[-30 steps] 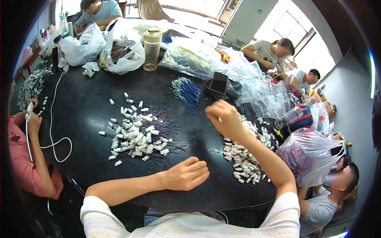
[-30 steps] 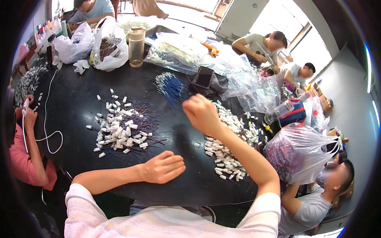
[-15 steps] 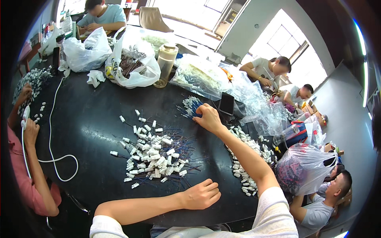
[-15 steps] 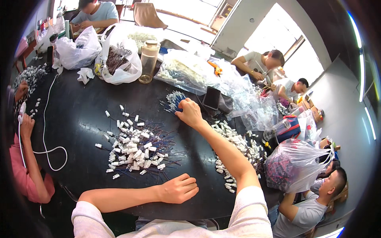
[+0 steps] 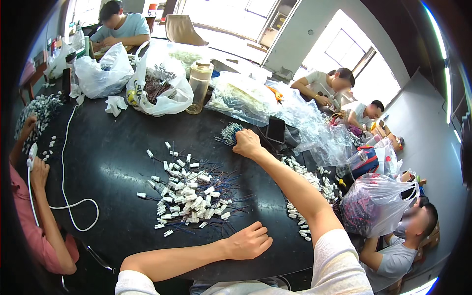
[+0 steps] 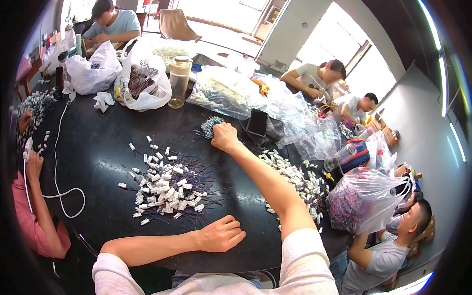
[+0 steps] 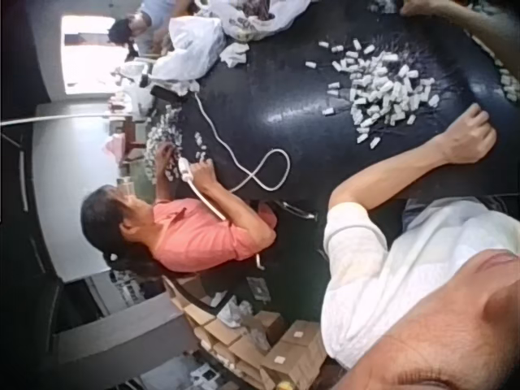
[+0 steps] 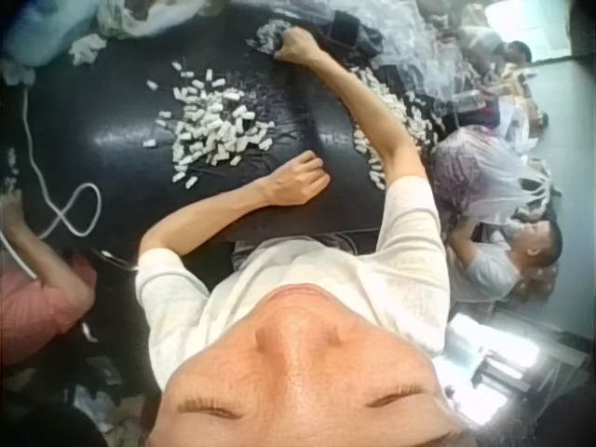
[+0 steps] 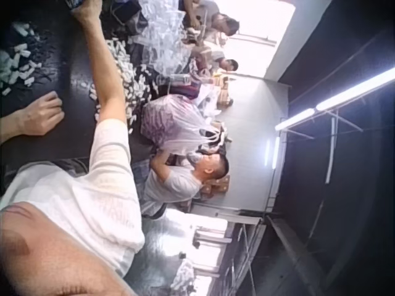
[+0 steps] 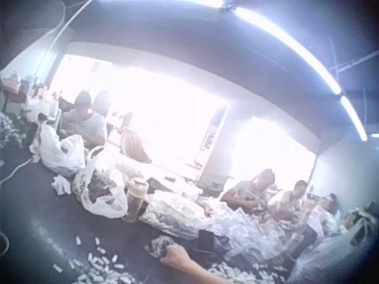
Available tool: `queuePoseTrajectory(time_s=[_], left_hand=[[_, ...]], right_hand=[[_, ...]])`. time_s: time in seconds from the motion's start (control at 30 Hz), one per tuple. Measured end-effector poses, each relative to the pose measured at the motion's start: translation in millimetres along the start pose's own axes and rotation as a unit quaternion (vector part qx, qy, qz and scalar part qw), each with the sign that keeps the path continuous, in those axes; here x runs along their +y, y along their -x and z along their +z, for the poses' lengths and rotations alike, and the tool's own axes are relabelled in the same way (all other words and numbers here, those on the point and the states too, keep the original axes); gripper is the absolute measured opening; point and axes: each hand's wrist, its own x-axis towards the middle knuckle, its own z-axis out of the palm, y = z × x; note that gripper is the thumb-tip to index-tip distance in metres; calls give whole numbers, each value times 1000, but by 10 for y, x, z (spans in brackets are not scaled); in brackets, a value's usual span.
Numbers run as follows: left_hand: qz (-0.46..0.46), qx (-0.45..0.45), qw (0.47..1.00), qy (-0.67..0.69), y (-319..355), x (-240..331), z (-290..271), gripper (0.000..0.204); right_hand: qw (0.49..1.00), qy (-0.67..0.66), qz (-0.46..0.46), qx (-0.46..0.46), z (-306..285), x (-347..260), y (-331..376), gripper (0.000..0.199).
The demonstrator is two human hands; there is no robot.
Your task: The person assembles wire harnesses by inserting wire terminals into plastic connector housings by hand and placing the completed connectors into a pile on the table.
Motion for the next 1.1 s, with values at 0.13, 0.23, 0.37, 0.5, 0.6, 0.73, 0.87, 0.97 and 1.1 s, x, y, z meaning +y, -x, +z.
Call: queuePoseTrajectory(time_s=[0.13,0.23,0.37,0.5,0.6,0.73,0.87,0.97,1.1], left_hand=[[5,9,1000,1,15,8,15,20],[5,15,1000,3,21,21,20,20],[7,13,1000,0,30,13,35,21],[13,16,1000,-2,18,-16,28,22],[5,3,1000,-1,38,-4,14,23],[9,12,1000,4,50,-2,55,22],[2,2,1000,7,33,-5,57,21],[-3,-3,1000,9,54,-13,100,20],[-7,-1,1000,6,47,-33,97,20]], right_hand=[[999,36,14,-12,65,-94,-15,16],[999,29,9,10,118,-110,-26,15],[999,16,-7,42,191,-49,-20,16],[995,-9,-9,98,270,33,21,23],[992,-21,-27,120,298,11,88,24],[982,-36,-61,175,385,94,127,23],[975,-49,-84,199,391,171,115,18],[988,-86,-21,126,245,172,49,27],[972,-232,27,-11,27,293,-161,34]])
